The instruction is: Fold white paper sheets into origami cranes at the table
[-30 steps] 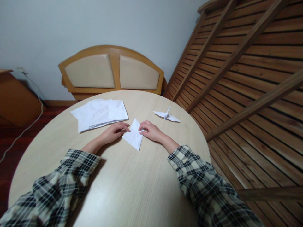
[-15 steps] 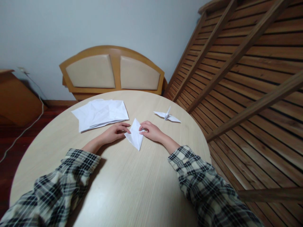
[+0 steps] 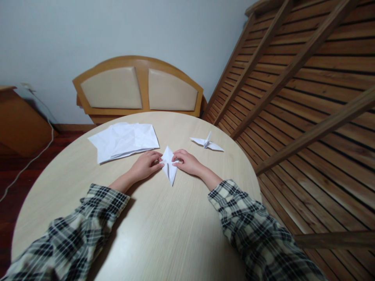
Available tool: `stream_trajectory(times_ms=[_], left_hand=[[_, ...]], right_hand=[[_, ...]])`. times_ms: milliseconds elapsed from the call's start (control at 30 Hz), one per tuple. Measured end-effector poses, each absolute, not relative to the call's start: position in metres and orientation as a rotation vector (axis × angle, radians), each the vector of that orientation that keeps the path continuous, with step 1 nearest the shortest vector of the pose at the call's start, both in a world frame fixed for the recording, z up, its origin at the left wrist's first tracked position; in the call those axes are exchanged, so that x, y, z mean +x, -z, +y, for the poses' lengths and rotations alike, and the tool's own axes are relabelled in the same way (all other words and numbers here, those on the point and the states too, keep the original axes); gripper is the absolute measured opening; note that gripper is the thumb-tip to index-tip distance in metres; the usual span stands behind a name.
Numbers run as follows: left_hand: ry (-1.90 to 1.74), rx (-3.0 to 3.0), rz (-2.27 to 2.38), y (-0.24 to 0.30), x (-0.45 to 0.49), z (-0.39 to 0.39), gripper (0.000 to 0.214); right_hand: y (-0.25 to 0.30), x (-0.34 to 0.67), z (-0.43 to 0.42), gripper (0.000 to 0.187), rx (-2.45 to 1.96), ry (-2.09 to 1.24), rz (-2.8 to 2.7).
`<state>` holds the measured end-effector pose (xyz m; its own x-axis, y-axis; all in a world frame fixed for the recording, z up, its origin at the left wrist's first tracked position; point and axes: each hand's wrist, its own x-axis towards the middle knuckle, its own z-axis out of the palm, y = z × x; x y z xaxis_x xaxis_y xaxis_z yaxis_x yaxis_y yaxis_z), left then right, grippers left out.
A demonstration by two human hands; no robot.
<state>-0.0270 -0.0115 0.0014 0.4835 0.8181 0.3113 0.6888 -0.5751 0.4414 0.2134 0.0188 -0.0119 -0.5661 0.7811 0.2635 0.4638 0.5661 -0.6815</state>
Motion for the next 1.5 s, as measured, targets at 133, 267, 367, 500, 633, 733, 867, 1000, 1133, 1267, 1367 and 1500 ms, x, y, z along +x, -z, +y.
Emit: stream_trajectory(times_ms=[133,267,367,500,633,733,867,1000,1133,1267,1367,1500], left_hand=[[-0.718,2.569,1.330,0.003,-0.022,-0.013,0.022],[-0.696,2.635,1.378,0.006,-0.019,-0.013,0.020],[-0.691,2.652,1.408,0.006,-0.017,-0.015,0.017],[-0.729,2.611,1.468,0.005,-0.014,-0.019,0.018],[-0.738,2.625,1.401,0.004,-0.013,-0.019,0.013],[-0.747,2.625,1.365,0.007,-0.014,-0.017,0.013],[-0.716,2.609,1.375,0.011,-0.016,-0.015,0.021],[-0.686,2.620,1.357,0.011,-0.017,-0.018,0.036],[-0.633,2.621,1.375,0.010,-0.013,-0.023,0.053],[-0.570,2.624,1.437,0.009,-0.008,-0.027,0.070],[-0.484,2.638,1.463,0.007,-0.006,-0.030,0.080],[-0.406,2.607,1.476,0.004,-0.006,-0.033,0.093]], right_hand=[[0.011,0.212,0.019,0.012,-1.006,-0.746,-2.255],[0.013,0.212,0.020,0.012,-0.996,-0.731,-2.257],[0.014,0.212,0.020,0.011,-0.992,-0.726,-2.260],[0.014,0.212,0.020,0.011,-0.992,-0.721,-2.257],[0.014,0.212,0.020,0.011,-1.004,-0.727,-2.269],[0.014,0.212,0.020,0.011,-1.000,-0.728,-2.263],[0.013,0.212,0.019,0.011,-1.008,-0.740,-2.255],[0.011,0.212,0.018,0.012,-1.011,-0.758,-2.240],[0.012,0.212,0.019,0.011,-1.007,-0.755,-2.236],[0.015,0.212,0.021,0.013,-0.996,-0.732,-2.245],[0.016,0.212,0.021,0.013,-1.003,-0.733,-2.250],[0.015,0.213,0.021,0.013,-1.010,-0.739,-2.246]])
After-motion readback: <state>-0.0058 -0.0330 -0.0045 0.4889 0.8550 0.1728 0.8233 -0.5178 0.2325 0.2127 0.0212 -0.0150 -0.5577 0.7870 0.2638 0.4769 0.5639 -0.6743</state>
